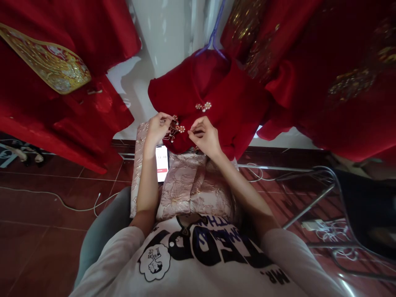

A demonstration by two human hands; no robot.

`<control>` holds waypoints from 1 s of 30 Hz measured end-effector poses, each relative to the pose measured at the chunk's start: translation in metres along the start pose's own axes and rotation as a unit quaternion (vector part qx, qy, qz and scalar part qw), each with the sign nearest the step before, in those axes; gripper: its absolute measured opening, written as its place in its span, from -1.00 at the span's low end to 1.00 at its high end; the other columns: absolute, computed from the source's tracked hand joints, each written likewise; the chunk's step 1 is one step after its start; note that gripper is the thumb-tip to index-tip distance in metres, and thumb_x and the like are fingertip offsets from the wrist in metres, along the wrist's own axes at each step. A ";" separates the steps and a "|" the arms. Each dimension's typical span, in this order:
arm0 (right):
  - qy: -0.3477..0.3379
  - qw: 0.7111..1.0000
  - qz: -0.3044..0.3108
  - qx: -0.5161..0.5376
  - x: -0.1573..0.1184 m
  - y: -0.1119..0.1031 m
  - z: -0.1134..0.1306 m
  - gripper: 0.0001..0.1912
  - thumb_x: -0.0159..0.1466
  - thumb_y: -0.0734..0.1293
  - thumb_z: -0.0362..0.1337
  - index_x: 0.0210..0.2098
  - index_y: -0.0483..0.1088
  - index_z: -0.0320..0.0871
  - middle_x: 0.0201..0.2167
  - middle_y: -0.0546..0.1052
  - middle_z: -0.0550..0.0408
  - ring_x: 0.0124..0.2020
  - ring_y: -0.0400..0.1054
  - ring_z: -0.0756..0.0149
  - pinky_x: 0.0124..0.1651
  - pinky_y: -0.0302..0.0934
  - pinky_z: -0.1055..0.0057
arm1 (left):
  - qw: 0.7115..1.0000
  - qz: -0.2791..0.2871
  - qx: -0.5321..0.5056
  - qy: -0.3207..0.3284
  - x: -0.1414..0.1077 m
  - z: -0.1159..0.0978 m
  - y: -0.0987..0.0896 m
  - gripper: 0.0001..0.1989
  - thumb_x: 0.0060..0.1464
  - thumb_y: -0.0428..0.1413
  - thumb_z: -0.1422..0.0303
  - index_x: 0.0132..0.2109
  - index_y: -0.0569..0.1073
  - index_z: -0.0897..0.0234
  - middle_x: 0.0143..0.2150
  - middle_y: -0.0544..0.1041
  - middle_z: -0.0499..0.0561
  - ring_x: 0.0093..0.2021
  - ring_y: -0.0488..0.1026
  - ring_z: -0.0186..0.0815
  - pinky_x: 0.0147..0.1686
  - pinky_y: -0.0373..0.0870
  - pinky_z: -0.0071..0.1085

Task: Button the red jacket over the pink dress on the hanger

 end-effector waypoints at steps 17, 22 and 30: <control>-0.010 0.996 -0.076 -0.055 0.011 0.007 -0.012 -0.82 0.25 0.30 -0.39 -0.28 0.17 -0.06 -0.27 0.46 0.14 -0.25 0.45 0.40 -0.26 0.49 0.46 | 0.997 0.034 -0.056 0.039 0.008 0.010 0.012 -0.86 0.15 0.16 0.59 -0.24 0.62 0.41 -0.24 0.70 0.09 -0.28 0.64 -0.39 -0.14 0.61 -0.48; -0.008 0.992 -0.100 -0.080 0.016 0.017 -0.016 -0.82 0.24 0.29 -0.46 -0.29 0.20 -0.08 -0.24 0.44 0.13 -0.21 0.43 0.40 -0.22 0.50 0.45 | 0.996 0.026 -0.073 0.043 0.007 0.009 0.009 -0.89 0.11 0.19 0.56 -0.26 0.64 0.42 -0.28 0.70 0.10 -0.29 0.64 -0.36 -0.11 0.61 -0.43; -0.016 0.986 -0.119 -0.115 0.020 0.023 -0.014 -0.77 0.21 0.30 -0.56 -0.31 0.26 -0.10 -0.26 0.40 0.14 -0.26 0.39 0.44 -0.28 0.45 0.52 | 0.993 0.038 -0.044 0.101 0.003 0.006 0.007 -0.83 -0.04 0.32 0.55 -0.22 0.67 0.38 -0.24 0.72 0.08 -0.24 0.66 -0.30 -0.10 0.63 -0.38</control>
Point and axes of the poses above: each hand's wrist, its own x-axis towards the middle knuckle, its own y-axis out of the palm, z = x × y, the point moved 2 cm from there along x, towards the middle knuckle
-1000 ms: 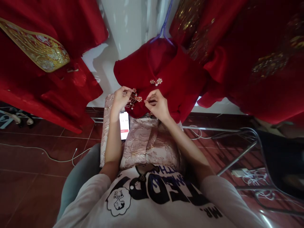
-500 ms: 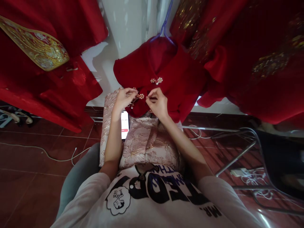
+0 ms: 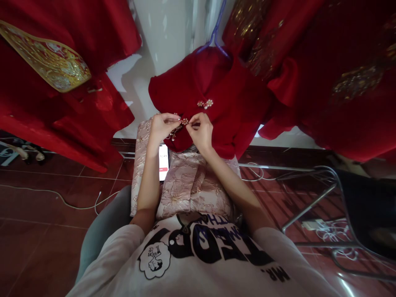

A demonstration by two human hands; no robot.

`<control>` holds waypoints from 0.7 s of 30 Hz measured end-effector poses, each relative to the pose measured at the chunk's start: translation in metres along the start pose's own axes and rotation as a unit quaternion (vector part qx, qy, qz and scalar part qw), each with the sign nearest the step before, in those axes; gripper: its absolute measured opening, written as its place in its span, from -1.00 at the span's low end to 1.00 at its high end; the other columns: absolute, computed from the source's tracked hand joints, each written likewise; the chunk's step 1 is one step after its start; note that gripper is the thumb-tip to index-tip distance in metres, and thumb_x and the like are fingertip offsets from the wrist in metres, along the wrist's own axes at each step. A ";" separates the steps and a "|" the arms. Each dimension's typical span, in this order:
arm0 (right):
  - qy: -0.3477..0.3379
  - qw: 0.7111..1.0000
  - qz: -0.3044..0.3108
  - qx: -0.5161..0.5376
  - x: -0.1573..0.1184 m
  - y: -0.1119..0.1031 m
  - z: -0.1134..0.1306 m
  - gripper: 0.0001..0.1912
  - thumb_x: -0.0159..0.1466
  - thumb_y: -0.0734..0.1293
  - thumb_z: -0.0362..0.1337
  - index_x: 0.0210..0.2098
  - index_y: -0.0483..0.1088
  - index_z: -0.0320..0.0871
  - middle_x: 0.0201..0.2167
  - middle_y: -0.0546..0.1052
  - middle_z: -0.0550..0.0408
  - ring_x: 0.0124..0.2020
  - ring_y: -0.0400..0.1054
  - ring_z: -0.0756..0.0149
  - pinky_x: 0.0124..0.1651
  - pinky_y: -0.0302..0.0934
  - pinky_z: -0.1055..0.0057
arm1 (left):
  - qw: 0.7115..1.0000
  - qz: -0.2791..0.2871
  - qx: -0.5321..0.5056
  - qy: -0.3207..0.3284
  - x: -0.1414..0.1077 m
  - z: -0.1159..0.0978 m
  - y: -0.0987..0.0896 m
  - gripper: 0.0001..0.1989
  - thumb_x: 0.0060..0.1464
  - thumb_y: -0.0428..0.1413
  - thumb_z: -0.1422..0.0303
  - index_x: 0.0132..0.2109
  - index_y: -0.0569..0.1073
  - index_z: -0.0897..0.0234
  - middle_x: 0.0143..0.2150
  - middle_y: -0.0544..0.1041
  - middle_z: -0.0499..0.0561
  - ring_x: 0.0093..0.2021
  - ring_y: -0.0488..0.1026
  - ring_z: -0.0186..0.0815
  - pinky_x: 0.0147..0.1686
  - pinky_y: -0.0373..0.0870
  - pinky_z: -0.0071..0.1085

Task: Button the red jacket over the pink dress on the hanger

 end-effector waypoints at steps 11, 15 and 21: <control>0.021 0.998 0.032 -0.041 0.010 0.005 0.007 -0.80 0.24 0.30 -0.56 -0.32 0.31 -0.12 -0.20 0.44 0.06 -0.28 0.38 0.37 -0.10 0.46 0.29 | 0.997 -0.019 0.066 0.029 -0.003 0.000 -0.001 -0.85 0.00 0.29 0.53 -0.23 0.71 0.35 -0.25 0.73 0.09 -0.24 0.68 -0.25 -0.14 0.64 -0.36; 0.019 0.997 0.043 -0.055 0.014 0.011 0.006 -0.81 0.25 0.29 -0.55 -0.31 0.34 -0.12 -0.17 0.44 0.04 -0.23 0.40 0.32 -0.02 0.45 0.23 | 0.994 -0.024 0.102 0.041 -0.003 -0.001 -0.001 -0.85 0.00 0.28 0.54 -0.25 0.69 0.32 -0.25 0.73 0.06 -0.23 0.67 -0.26 -0.14 0.62 -0.38; 0.002 0.997 0.029 -0.067 0.019 0.014 0.003 -0.79 0.23 0.28 -0.56 -0.32 0.34 -0.11 -0.19 0.45 0.06 -0.22 0.41 0.32 -0.03 0.44 0.28 | 0.986 -0.009 0.151 0.072 -0.008 -0.013 0.001 -0.82 -0.03 0.26 0.60 -0.25 0.66 0.31 -0.31 0.70 0.00 -0.30 0.63 -0.31 -0.19 0.57 -0.42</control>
Point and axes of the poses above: each hand's wrist, its own x-axis towards the middle knuckle, its own y-axis out of the palm, z = x × y, the point moved 2 cm from there along x, towards the middle knuckle
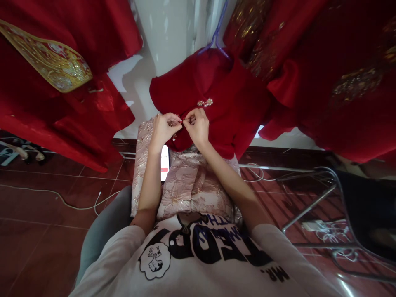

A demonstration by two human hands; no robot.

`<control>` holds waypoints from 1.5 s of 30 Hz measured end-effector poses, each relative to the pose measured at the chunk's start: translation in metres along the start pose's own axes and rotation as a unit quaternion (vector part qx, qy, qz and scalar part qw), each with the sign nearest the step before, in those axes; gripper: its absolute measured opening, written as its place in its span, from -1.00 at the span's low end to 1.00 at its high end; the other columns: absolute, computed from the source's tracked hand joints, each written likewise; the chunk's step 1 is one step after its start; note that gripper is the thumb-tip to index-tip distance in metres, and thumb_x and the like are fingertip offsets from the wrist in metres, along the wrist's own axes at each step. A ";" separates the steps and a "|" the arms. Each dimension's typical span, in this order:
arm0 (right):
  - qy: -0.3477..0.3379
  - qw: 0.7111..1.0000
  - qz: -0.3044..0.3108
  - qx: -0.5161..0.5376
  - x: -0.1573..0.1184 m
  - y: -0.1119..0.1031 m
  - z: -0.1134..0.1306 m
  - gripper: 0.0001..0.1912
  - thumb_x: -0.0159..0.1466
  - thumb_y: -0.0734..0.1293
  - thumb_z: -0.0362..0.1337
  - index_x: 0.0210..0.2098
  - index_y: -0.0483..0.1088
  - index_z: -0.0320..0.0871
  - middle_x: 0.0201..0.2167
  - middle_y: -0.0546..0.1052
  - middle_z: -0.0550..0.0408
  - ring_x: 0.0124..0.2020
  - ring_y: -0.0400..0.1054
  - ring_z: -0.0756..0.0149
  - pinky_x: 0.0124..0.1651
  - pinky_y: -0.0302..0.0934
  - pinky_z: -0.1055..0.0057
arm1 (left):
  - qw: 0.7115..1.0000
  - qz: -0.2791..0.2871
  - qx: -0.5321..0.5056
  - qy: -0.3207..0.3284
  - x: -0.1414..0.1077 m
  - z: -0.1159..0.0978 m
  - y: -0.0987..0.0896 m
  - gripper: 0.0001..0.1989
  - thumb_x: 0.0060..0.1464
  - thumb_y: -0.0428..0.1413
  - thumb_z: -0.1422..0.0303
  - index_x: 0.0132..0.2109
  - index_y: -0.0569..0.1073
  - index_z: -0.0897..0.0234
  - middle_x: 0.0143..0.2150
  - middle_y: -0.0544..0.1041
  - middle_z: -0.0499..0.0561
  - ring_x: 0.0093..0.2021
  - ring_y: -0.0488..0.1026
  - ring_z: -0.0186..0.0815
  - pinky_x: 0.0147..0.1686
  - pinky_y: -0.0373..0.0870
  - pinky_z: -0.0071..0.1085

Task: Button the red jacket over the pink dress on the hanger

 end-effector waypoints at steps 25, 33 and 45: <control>-0.003 0.989 0.149 0.024 -0.010 -0.051 0.000 -0.86 0.23 0.32 -0.50 -0.28 0.46 -0.16 -0.35 0.59 0.10 -0.35 0.51 0.34 -0.15 0.46 0.35 | 0.997 0.030 0.034 -0.055 0.002 0.032 -0.018 -0.84 -0.02 0.21 0.58 -0.29 0.54 0.25 -0.32 0.64 -0.03 -0.28 0.60 -0.33 -0.16 0.53 -0.46; 0.040 0.918 0.269 -0.290 -0.041 -0.061 -0.012 -0.84 0.25 0.47 -0.37 -0.16 0.51 -0.19 -0.27 0.64 -0.17 -0.21 0.59 0.01 -0.13 0.45 0.17 | 0.966 0.243 -0.007 -0.089 0.001 0.063 -0.004 -0.89 -0.20 0.25 0.46 -0.40 0.58 0.23 -0.46 0.63 -0.03 -0.43 0.58 -0.32 -0.46 0.45 -0.53; 0.072 0.929 0.350 0.097 -0.030 -0.061 -0.026 -0.72 0.10 0.50 -0.33 -0.40 0.28 -0.10 -0.50 0.50 0.21 -0.43 0.48 0.34 -0.36 0.35 0.42 | 0.949 0.299 0.018 -0.098 0.000 0.063 0.007 -0.80 -0.23 0.18 0.47 -0.36 0.64 0.24 -0.37 0.67 0.02 -0.37 0.60 -0.30 -0.37 0.49 -0.49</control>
Point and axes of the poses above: each hand's wrist, its own x-axis towards the middle knuckle, its own y-axis out of the palm, z = x × y, the point moved 2 cm from there along x, towards the middle knuckle
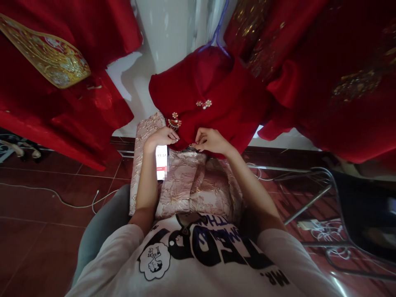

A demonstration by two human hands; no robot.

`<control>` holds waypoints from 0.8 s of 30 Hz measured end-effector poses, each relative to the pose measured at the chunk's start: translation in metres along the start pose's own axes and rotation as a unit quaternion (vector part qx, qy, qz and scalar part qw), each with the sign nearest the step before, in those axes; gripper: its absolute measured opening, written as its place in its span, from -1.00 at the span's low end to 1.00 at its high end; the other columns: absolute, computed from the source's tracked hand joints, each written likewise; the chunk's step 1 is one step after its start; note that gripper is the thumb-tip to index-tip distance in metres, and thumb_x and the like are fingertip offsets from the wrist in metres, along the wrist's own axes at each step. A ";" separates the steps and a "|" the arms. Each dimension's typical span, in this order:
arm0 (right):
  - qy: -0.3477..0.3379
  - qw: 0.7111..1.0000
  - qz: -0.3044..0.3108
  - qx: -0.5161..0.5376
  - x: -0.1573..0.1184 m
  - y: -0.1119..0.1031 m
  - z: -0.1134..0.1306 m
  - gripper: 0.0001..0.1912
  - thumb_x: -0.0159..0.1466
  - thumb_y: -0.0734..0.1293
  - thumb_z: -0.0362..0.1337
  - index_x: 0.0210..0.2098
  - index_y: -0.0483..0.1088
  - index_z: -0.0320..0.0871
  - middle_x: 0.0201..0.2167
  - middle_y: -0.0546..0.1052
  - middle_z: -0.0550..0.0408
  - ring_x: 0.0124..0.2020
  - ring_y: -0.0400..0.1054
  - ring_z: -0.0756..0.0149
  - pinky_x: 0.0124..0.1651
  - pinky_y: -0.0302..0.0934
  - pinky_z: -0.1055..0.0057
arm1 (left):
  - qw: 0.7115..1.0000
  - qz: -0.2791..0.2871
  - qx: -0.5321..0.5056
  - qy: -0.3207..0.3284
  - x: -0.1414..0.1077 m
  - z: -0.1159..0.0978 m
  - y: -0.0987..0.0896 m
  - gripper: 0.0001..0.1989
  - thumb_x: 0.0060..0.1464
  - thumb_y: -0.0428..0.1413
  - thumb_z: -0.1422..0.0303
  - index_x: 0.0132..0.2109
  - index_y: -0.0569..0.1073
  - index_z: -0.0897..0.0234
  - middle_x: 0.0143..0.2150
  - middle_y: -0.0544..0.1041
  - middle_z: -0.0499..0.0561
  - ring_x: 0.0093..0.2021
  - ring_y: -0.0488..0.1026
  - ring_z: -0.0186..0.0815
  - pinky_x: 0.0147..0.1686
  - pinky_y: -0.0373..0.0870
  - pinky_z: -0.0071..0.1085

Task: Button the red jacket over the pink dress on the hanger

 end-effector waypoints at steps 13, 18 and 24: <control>-0.073 0.985 -0.143 0.058 0.022 0.048 -0.024 -0.92 0.26 0.36 -0.35 -0.34 0.52 -0.15 -0.23 0.65 0.04 -0.28 0.60 0.32 -0.20 0.53 0.39 | 1.000 0.001 0.016 -0.023 -0.010 -0.028 -0.002 -0.82 -0.17 0.24 0.47 -0.62 0.40 0.31 -0.66 0.31 -0.18 -0.61 0.19 -0.50 -0.62 0.07 -0.57; -0.085 0.978 -0.186 0.040 0.023 0.059 -0.030 -0.90 0.26 0.35 -0.41 -0.32 0.54 -0.16 -0.20 0.62 0.01 -0.29 0.60 0.31 -0.22 0.55 0.40 | 0.999 -0.008 0.000 -0.054 -0.015 -0.044 -0.001 -0.76 -0.24 0.30 0.50 -0.64 0.37 0.33 -0.68 0.25 -0.19 -0.61 0.15 -0.53 -0.62 0.04 -0.59; -0.084 0.975 -0.208 0.005 0.023 0.065 -0.031 -0.85 0.27 0.33 -0.47 -0.33 0.51 -0.14 -0.20 0.59 0.05 -0.30 0.56 0.35 -0.18 0.55 0.40 | 0.996 -0.041 -0.018 -0.078 -0.018 -0.050 0.003 -0.76 -0.20 0.26 0.59 -0.64 0.36 0.33 -0.67 0.29 -0.16 -0.60 0.23 -0.49 -0.60 0.11 -0.56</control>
Point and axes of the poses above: each hand's wrist, its own x-axis towards the middle knuckle, its own y-axis out of the palm, z = x × y, the point moved 2 cm from there along x, towards the middle knuckle
